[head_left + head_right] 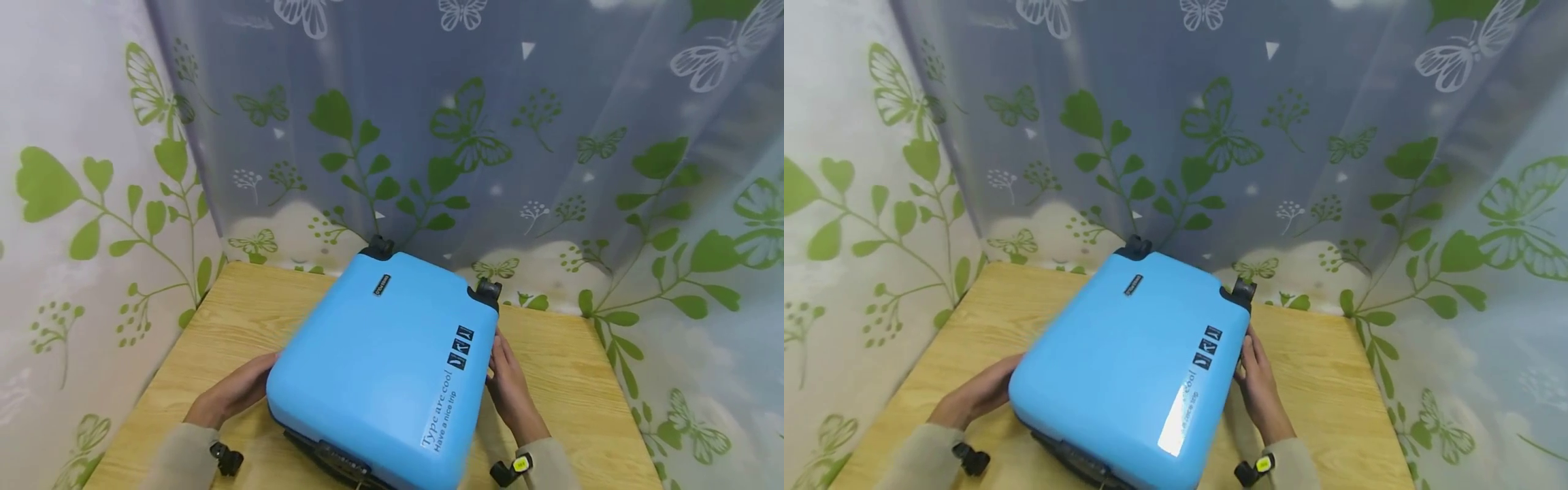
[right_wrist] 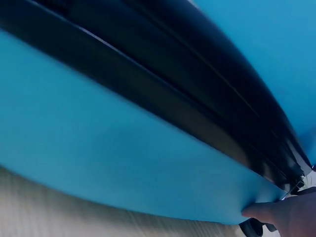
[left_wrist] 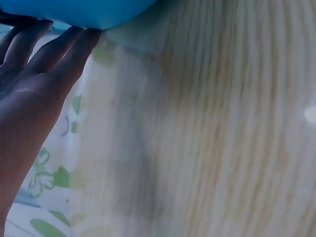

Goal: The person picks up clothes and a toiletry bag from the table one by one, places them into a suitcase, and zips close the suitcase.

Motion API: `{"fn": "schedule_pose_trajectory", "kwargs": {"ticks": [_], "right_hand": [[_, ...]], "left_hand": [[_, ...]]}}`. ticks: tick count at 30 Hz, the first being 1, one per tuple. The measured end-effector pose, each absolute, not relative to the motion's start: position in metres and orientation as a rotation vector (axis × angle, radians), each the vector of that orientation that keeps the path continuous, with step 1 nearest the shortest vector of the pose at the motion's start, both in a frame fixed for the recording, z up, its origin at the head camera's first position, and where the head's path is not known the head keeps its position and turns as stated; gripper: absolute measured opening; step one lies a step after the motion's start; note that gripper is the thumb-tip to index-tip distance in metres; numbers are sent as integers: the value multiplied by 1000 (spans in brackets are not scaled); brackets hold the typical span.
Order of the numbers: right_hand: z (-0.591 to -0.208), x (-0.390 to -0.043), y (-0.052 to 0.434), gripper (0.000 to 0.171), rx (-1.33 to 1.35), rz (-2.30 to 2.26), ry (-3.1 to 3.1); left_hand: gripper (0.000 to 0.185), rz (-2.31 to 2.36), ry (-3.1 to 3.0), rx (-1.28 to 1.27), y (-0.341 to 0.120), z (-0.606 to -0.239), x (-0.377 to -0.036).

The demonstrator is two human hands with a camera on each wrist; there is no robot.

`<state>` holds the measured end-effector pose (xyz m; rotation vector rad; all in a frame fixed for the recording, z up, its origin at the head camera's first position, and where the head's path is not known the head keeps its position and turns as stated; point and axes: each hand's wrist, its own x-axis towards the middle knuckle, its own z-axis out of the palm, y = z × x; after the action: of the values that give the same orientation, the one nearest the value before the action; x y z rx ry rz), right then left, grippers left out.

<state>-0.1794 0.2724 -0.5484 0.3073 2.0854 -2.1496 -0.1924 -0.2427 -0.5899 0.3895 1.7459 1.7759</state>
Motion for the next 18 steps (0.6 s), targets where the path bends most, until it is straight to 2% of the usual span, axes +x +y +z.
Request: {"fn": "schedule_pose_trajectory", "kwargs": {"ticks": [9,14,18], "right_hand": [[-544,-187,277,79,306,-2111,2183],[-534,-176,274,77,292,-2055,2273],[-528,-159,270,84,313,-2017,2218]], "left_hand": [[72,1758,1721,419,-230,-585,-193],[73,1737,1773,398,-226,-571,-196],[73,1731,1788,390,-219,-563,-195]]}}
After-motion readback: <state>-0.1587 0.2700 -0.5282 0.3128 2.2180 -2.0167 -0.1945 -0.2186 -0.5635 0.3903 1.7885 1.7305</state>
